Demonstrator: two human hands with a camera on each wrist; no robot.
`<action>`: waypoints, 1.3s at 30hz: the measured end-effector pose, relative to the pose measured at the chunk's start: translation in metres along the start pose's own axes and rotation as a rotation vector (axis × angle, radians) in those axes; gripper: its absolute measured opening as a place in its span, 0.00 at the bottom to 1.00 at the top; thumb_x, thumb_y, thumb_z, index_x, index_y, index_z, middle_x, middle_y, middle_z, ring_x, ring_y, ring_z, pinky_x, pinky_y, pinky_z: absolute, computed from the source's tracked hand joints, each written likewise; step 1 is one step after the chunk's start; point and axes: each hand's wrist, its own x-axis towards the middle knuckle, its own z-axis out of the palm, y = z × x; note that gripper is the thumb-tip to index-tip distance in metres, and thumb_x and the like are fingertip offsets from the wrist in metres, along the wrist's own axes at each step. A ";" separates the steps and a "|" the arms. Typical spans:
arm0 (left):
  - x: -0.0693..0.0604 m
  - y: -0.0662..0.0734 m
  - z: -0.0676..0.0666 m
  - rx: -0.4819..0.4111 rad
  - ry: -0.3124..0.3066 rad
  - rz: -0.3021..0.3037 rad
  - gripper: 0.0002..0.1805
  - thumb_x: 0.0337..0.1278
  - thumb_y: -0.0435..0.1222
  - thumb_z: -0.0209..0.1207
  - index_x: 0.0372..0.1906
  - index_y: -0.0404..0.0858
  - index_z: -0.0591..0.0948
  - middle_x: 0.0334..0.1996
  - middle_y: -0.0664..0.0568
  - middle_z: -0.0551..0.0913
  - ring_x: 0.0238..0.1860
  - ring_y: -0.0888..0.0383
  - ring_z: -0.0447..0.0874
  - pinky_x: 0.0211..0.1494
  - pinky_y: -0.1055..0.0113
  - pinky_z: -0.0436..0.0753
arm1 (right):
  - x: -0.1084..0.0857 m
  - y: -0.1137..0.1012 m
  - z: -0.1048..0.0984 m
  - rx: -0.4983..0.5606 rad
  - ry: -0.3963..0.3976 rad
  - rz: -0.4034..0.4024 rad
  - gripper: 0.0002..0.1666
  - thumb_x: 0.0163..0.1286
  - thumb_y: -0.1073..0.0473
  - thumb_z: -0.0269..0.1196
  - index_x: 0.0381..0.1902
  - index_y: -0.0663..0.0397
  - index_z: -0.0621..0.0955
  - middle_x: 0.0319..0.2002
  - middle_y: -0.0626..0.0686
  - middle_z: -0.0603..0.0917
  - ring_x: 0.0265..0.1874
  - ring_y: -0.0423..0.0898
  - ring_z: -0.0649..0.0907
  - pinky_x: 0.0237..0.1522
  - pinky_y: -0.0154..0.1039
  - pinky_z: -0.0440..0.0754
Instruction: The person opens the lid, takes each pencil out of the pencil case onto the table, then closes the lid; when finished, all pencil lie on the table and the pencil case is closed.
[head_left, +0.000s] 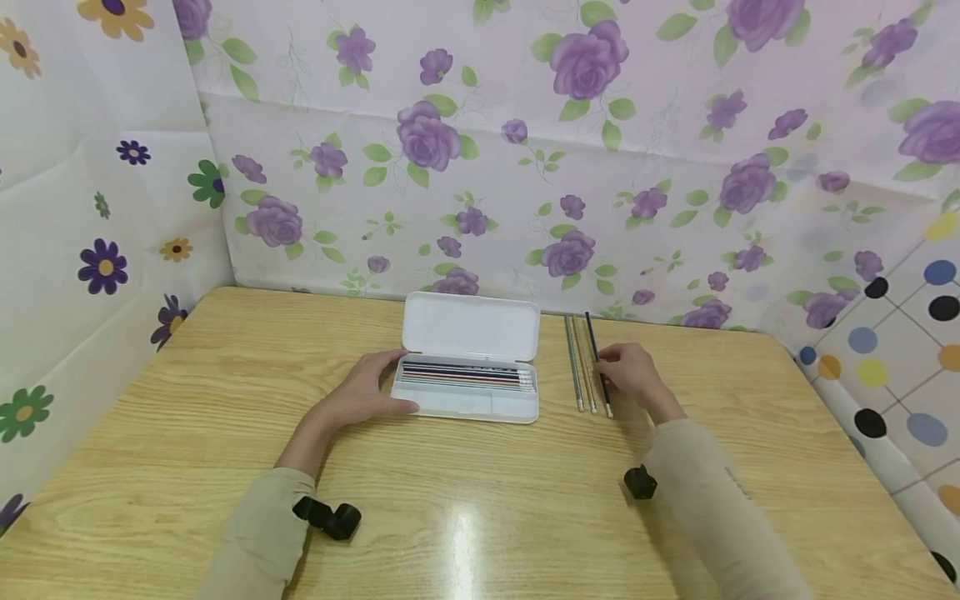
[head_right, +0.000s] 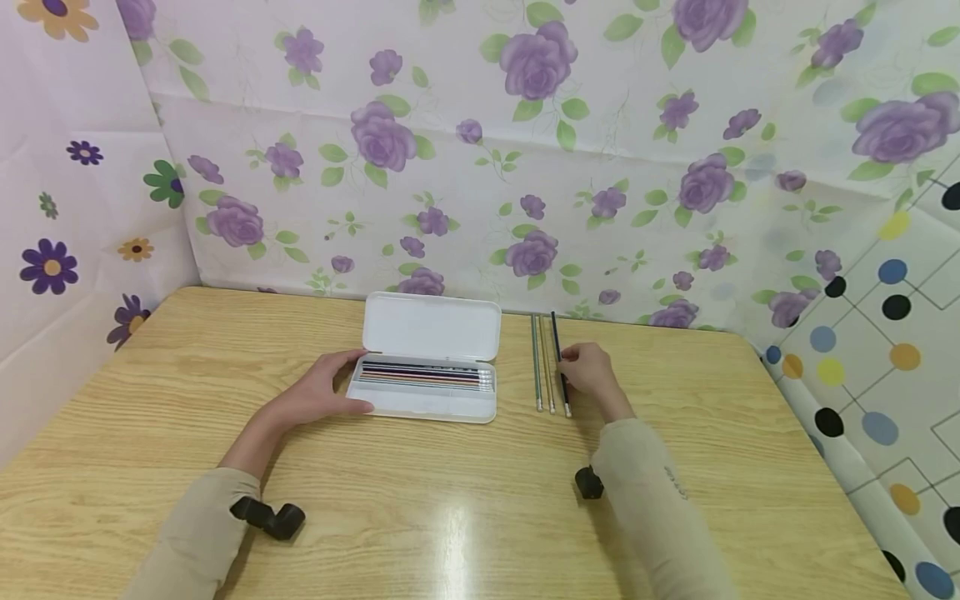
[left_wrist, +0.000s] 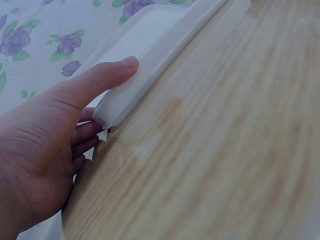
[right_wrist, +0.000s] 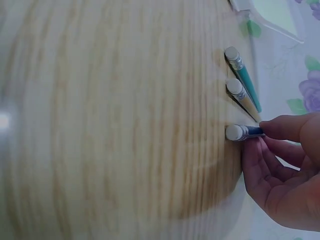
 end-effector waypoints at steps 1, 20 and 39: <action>0.000 0.000 0.000 -0.002 0.000 0.001 0.51 0.43 0.47 0.74 0.71 0.33 0.63 0.68 0.37 0.61 0.69 0.38 0.51 0.69 0.41 0.52 | 0.001 0.001 0.001 0.006 0.005 0.000 0.22 0.72 0.66 0.54 0.59 0.77 0.72 0.54 0.71 0.76 0.39 0.52 0.82 0.38 0.39 0.83; 0.000 -0.001 0.000 0.005 0.004 0.005 0.52 0.42 0.47 0.74 0.71 0.33 0.63 0.68 0.36 0.62 0.70 0.38 0.52 0.69 0.42 0.52 | 0.005 0.004 0.007 -0.116 0.063 -0.073 0.18 0.69 0.67 0.57 0.52 0.77 0.77 0.43 0.67 0.82 0.25 0.45 0.83 0.31 0.38 0.83; 0.000 0.000 0.001 0.002 0.006 -0.008 0.53 0.41 0.48 0.75 0.72 0.34 0.63 0.68 0.37 0.61 0.69 0.39 0.52 0.69 0.41 0.53 | -0.004 -0.007 -0.006 -0.174 0.042 -0.109 0.23 0.71 0.61 0.55 0.56 0.76 0.75 0.50 0.71 0.80 0.41 0.58 0.83 0.44 0.48 0.81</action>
